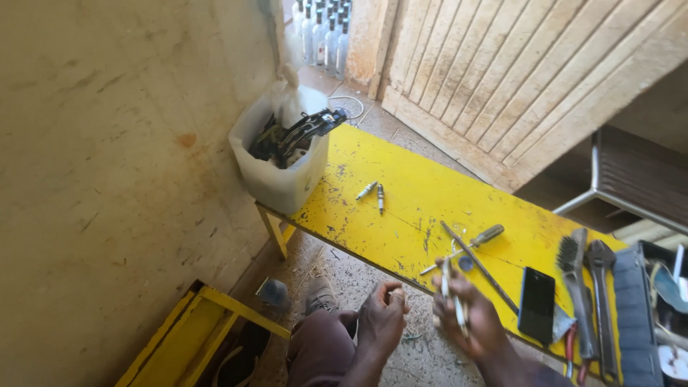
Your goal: Inspecting and arranging spark plugs on a workbench to check their condition.
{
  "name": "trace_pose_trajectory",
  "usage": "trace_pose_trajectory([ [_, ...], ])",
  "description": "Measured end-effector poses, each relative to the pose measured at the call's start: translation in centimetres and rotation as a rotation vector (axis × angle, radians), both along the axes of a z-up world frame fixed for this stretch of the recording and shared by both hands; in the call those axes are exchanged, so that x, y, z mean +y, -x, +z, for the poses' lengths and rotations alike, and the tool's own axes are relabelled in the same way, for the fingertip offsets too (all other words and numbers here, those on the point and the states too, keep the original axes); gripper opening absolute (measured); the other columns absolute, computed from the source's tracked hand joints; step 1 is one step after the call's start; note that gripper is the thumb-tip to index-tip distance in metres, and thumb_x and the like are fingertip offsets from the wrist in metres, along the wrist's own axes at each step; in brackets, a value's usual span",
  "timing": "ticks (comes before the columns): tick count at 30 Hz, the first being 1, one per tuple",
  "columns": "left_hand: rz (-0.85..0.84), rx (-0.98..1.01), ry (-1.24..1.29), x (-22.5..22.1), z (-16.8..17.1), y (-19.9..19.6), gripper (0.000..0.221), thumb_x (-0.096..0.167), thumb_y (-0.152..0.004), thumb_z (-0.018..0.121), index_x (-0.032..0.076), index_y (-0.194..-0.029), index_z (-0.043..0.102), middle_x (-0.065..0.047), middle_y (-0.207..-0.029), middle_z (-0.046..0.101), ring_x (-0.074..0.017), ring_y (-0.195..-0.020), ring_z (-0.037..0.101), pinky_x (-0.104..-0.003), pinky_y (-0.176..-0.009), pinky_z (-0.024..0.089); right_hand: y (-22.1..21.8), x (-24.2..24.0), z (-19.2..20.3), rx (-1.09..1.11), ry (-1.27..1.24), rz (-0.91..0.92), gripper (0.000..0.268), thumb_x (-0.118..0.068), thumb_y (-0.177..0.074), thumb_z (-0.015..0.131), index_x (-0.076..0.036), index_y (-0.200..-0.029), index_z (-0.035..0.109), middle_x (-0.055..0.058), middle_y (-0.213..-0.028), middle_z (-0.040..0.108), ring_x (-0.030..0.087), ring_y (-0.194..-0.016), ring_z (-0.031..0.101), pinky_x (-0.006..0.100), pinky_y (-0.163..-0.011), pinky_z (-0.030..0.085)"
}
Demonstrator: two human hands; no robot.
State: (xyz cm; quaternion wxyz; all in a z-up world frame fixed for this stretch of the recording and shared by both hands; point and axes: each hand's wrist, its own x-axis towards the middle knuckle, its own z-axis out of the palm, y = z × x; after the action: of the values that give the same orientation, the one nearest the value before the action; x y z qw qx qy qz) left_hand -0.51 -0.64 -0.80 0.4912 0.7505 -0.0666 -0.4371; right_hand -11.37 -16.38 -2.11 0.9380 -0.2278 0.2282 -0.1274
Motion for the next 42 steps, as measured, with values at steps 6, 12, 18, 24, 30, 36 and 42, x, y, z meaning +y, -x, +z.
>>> trace_pose_trajectory([
  [6, -0.156, -0.129, 0.058, 0.5, 3.5, 2.0, 0.041, 0.047, -0.104, 0.048, 0.029, -0.134, 0.07, 0.005, -0.097, 0.079, -0.0094, -0.078, 0.073, -0.033, -0.075, 0.056, 15.4, 5.8, -6.4, -0.086, -0.096, -0.059, 0.069, -0.013, -0.089, 0.06, -0.019, -0.158, 0.051, 0.012, -0.097, 0.066, 0.017, -0.053, 0.056, 0.032, -0.039, 0.04],
  [12, -0.228, -0.195, 0.221, 1.6, 2.7, 9.4, 0.038, 0.038, -0.102, 0.055, 0.024, -0.13, 0.076, 0.004, -0.09, 0.081, -0.0081, -0.071, 0.071, -0.03, -0.072, 0.056, 20.2, 8.8, -2.6, -0.184, -0.179, -0.051, 0.05, -0.028, -0.104, 0.056, -0.02, -0.153, 0.047, 0.011, -0.092, 0.059, 0.02, -0.057, 0.058, 0.032, -0.042, 0.049],
  [18, -0.219, -0.235, 0.204, 3.2, -6.4, 13.1, 0.031, 0.028, -0.102, 0.064, 0.024, -0.131, 0.077, -0.005, -0.086, 0.08, -0.0122, -0.064, 0.066, -0.026, -0.062, 0.054, 23.6, 10.1, 1.5, -0.014, -0.028, -0.216, 0.045, -0.026, -0.098, 0.07, -0.012, -0.14, 0.061, 0.007, -0.082, 0.058, 0.013, -0.053, 0.056, 0.021, -0.046, 0.047],
  [24, -0.127, -0.295, 0.279, 6.0, -3.3, 13.3, 0.031, 0.02, -0.105, 0.066, 0.011, -0.133, 0.073, -0.007, -0.087, 0.071, -0.0142, -0.058, 0.056, -0.03, -0.05, 0.046, 36.3, 6.2, 4.6, 0.104, 0.141, -0.346, 0.046, -0.022, -0.099, 0.071, -0.011, -0.142, 0.061, 0.011, -0.084, 0.061, 0.012, -0.06, 0.058, 0.023, -0.047, 0.053],
  [30, -0.236, -0.276, 0.348, 6.8, -3.6, 14.4, 0.033, 0.016, -0.115, 0.058, -0.004, -0.141, 0.062, -0.016, -0.093, 0.069, -0.015, -0.069, 0.057, -0.026, -0.064, 0.05, 50.4, 7.9, 1.5, 0.467, 0.153, -0.413, 0.022, -0.023, -0.099, 0.073, -0.011, -0.116, 0.065, 0.006, -0.077, 0.059, 0.013, -0.05, 0.054, 0.023, -0.042, 0.043],
  [36, -0.331, -0.425, 0.137, 5.4, 0.2, 17.2, 0.03, 0.022, -0.116, 0.06, 0.006, -0.14, 0.07, -0.011, -0.091, 0.074, -0.0162, -0.071, 0.064, -0.031, -0.065, 0.054, 54.7, 13.4, -3.8, 1.034, 0.062, -0.029, 0.054, -0.035, -0.098, 0.073, -0.007, -0.143, 0.067, 0.016, -0.116, 0.07, 0.023, -0.087, 0.061, 0.033, -0.069, 0.05],
  [42, -0.317, -0.351, 0.219, 5.4, -1.9, 18.4, 0.034, 0.016, -0.115, 0.062, -0.002, -0.144, 0.067, -0.016, -0.094, 0.073, -0.0199, -0.074, 0.065, -0.031, -0.07, 0.058, 54.3, 16.2, -14.3, 0.951, -0.141, -0.324, 0.009, -0.014, -0.104, 0.072, -0.01, -0.103, 0.064, 0.008, -0.082, 0.064, 0.019, -0.062, 0.06, 0.035, -0.054, 0.048],
])
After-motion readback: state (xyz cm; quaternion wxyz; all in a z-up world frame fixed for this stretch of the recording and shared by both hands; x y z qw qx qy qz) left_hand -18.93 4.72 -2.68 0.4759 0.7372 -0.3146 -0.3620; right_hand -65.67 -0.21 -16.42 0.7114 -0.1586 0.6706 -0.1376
